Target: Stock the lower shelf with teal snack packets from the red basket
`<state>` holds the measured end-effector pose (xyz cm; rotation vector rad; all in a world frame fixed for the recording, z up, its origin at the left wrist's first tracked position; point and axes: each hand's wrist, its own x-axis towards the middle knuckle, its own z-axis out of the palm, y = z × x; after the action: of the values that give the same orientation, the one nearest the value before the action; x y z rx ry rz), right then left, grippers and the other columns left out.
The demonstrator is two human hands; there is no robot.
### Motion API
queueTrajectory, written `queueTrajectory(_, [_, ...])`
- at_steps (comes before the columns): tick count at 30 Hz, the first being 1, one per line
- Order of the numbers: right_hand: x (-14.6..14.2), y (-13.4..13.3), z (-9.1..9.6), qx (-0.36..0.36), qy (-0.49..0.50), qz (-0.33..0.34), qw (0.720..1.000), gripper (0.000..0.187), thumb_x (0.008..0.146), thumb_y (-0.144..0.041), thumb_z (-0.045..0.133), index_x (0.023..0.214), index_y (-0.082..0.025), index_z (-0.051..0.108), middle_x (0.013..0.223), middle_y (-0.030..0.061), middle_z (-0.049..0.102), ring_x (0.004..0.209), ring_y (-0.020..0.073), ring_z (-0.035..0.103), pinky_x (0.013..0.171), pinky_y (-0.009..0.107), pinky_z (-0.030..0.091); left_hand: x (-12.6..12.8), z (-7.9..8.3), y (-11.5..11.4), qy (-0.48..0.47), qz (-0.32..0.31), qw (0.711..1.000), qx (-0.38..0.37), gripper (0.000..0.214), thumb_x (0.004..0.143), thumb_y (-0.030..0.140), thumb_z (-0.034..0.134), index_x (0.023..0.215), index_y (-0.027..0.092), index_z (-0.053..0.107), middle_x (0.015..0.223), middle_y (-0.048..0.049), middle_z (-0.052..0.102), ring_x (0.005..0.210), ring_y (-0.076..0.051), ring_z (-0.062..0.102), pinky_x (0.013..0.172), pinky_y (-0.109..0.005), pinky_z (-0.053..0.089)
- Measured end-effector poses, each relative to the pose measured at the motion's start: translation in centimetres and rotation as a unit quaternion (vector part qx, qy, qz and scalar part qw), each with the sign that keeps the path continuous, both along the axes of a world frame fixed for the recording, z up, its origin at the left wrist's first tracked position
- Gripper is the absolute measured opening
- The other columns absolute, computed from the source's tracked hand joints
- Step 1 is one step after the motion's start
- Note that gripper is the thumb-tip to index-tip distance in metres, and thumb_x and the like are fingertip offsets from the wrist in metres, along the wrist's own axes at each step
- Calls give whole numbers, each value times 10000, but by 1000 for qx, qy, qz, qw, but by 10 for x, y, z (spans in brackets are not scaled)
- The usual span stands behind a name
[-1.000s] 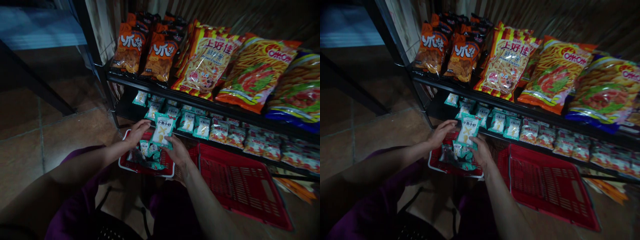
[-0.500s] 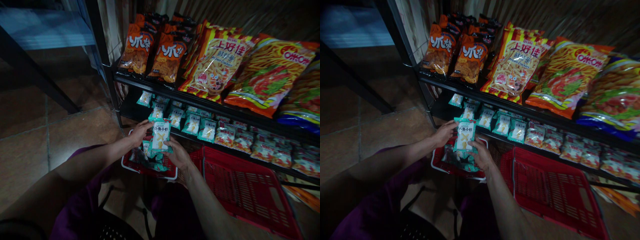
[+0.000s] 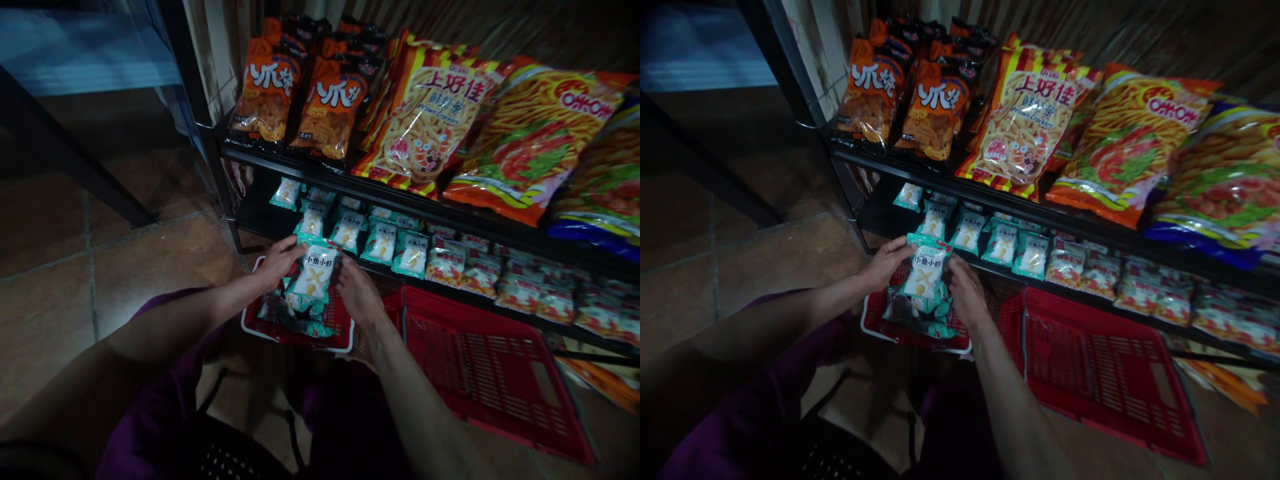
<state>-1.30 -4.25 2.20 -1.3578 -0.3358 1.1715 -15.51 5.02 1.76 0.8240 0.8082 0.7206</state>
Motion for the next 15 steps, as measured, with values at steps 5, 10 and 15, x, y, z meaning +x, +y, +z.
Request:
queueTrajectory(5, [-2,1,0,-11,-6,-46,999,313,558,-359,808,800,-234,653,843,-15,720,770,147,657,611,231,488,0,-7,-4,36,-66,996,46,253,682,362,691,835,165,646,688,18,608,680,-131,563,614,-224,444])
queueTrajectory(10, [0,0,-2,-24,-16,-51,998,316,532,-337,809,799,-225,683,771,-20,710,664,129,635,525,218,459,0,-6,-6,40,-108,991,74,233,719,370,657,831,167,635,731,14,612,692,-121,547,639,-225,434])
queueTrajectory(15, [6,2,-6,-32,-35,-109,993,277,530,-294,801,756,-192,679,745,1,707,588,124,598,440,214,397,0,-1,-9,48,-101,994,3,259,699,384,687,833,168,641,805,-3,637,729,-121,562,670,-224,439])
